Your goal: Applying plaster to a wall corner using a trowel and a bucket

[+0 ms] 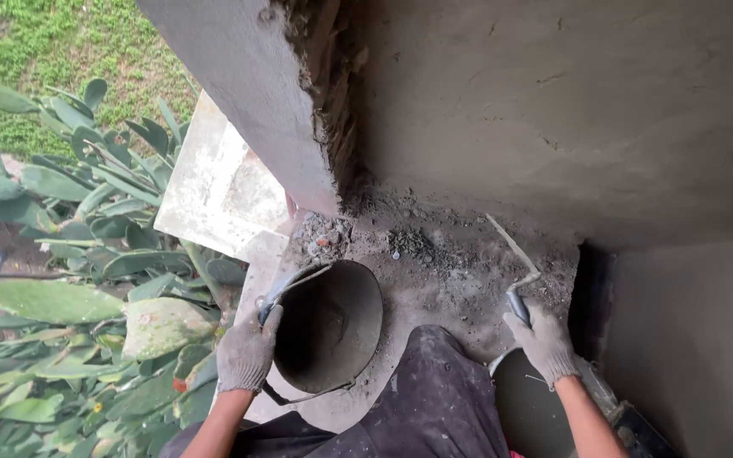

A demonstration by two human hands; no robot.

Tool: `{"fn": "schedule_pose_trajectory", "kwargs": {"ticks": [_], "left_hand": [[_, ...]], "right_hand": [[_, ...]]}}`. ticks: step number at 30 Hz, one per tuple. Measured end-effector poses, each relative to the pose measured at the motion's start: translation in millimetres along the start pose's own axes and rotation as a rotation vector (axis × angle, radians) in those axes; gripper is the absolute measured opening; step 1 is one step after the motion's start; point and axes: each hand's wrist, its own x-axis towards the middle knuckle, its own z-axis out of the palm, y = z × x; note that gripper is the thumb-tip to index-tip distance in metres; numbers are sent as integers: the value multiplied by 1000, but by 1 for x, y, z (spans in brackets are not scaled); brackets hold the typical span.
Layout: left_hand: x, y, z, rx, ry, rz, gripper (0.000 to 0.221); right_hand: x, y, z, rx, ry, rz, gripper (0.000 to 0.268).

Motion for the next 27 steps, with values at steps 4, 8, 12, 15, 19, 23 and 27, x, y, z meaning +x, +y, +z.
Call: {"fn": "schedule_pose_trajectory", "kwargs": {"ticks": [4,8,12,15,19,23,27], "left_hand": [[0,-5,23,67,14,-88,60],[-27,9,25,128,44,-17,42],[-42,7,41,104,66,-97,42],[-46,22,41,48,84,-171,39],[-45,24,38,87,110,-143,43],[-43,22,30,83,74,-213,47],[-40,21,28,98,69,-210,46]], "right_hand": [[63,-15,43,693,-335,3,34],[150,-26,113,197,-243,-208,45],[216,-18,179,-165,-168,-405,56],[225,-30,183,-90,-169,-393,54],[238,-30,191,-106,-166,-367,56],[253,-20,194,-70,-140,-361,59],[264,-16,174,-10,-199,-315,62]]}}
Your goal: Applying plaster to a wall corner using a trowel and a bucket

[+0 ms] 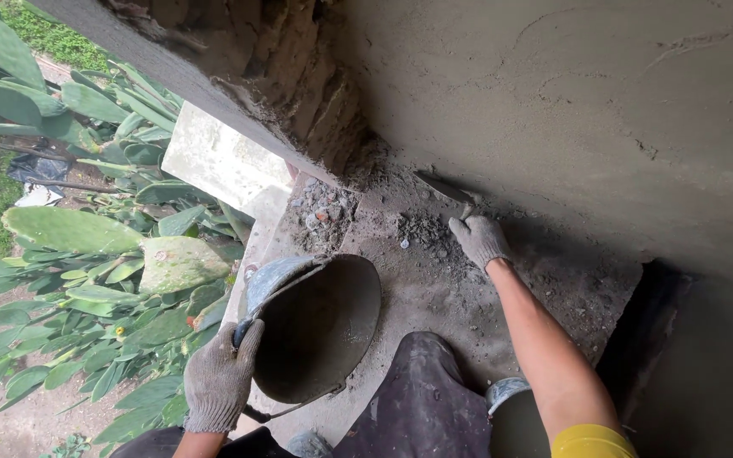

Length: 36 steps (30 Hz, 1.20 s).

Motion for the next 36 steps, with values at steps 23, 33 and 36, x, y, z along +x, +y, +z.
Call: {"fn": "schedule_pose_trajectory", "kwargs": {"ticks": [23,33,36], "left_hand": [[-8,5,-1,-74,26,-32,45],[-9,-2,9,-55,45,-15,49],[-7,-3,7,-78,68,-33,47]], "right_hand": [[-47,26,-107,644,-204,259,34],[-19,-53,-101,538,-298,377,30],[-26,12,-103,643,-337,364,37]]}}
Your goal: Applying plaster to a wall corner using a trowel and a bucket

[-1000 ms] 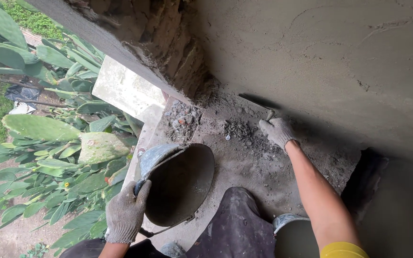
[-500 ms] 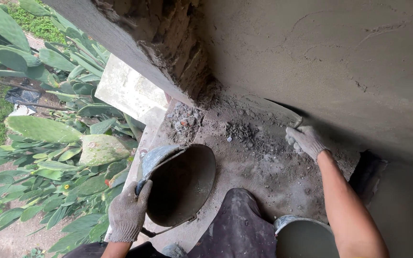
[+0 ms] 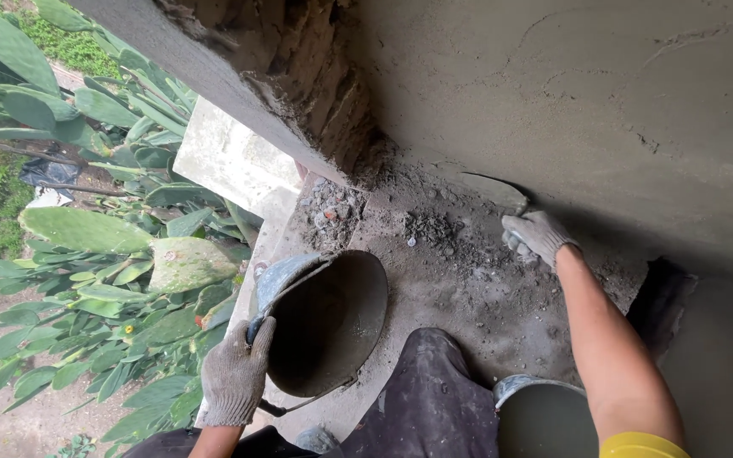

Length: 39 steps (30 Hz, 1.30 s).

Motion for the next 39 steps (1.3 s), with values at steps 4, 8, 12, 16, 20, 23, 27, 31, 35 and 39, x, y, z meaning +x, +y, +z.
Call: {"fn": "schedule_pose_trajectory", "kwargs": {"ticks": [4,8,12,16,20,23,27,31,35,39], "left_hand": [[1,3,-4,7,-12,7,46],[-2,10,-6,2,-36,-1,50],[0,2,-1,1,-2,1,44],[5,1,-3,13,-33,-4,47],[7,-5,-3,0,-5,16,45],[10,-3,-3,-42,11,29,46],[11,16,-26,-50,-60,21,55],[28,12,-26,-94,-42,91,54],[34,5,-28,-204,-51,120,56],[40,-8,-27,-261,-8,180,59]], "right_hand": [[-38,-14,0,-303,202,2,30],[-10,-20,28,-232,88,-105,34],[22,-30,37,-236,100,-292,35],[-44,-17,-9,-273,140,-214,37],[-112,27,-34,22,172,-141,35],[-149,60,-24,67,138,-91,31],[-188,59,49,50,-185,88,27],[-227,6,126,-451,-233,125,29],[-223,6,154,-847,-185,-292,46],[-245,-24,171,-975,-92,-350,51]]}}
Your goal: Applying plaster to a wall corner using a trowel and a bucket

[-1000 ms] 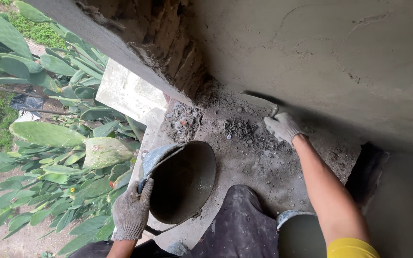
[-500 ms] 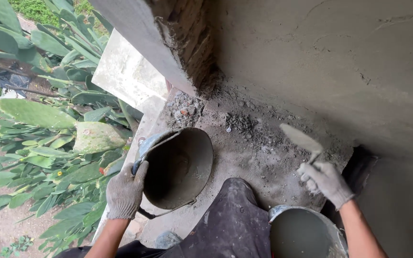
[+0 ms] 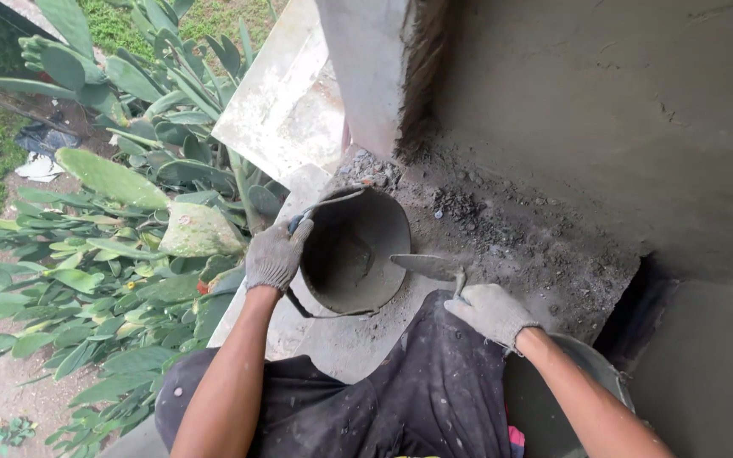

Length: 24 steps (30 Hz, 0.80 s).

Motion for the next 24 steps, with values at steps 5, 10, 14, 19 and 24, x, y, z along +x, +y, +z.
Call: {"fn": "schedule_pose_trajectory", "kwargs": {"ticks": [5,10,14,19,24], "left_hand": [[-25,5,-13,-81,58,115,53],[-9,-28,6,20,121,180,48],[0,-51,9,-18,116,124,52],[-8,-47,5,-6,128,100,55],[-5,-46,20,47,138,196,46]], "right_hand": [[1,-19,-10,-189,-23,71,55],[58,-32,22,-260,-12,53,60],[113,-78,33,-317,-73,61,61],[217,-57,97,-450,-81,67,51],[145,-106,71,-384,-295,-89,62]]}}
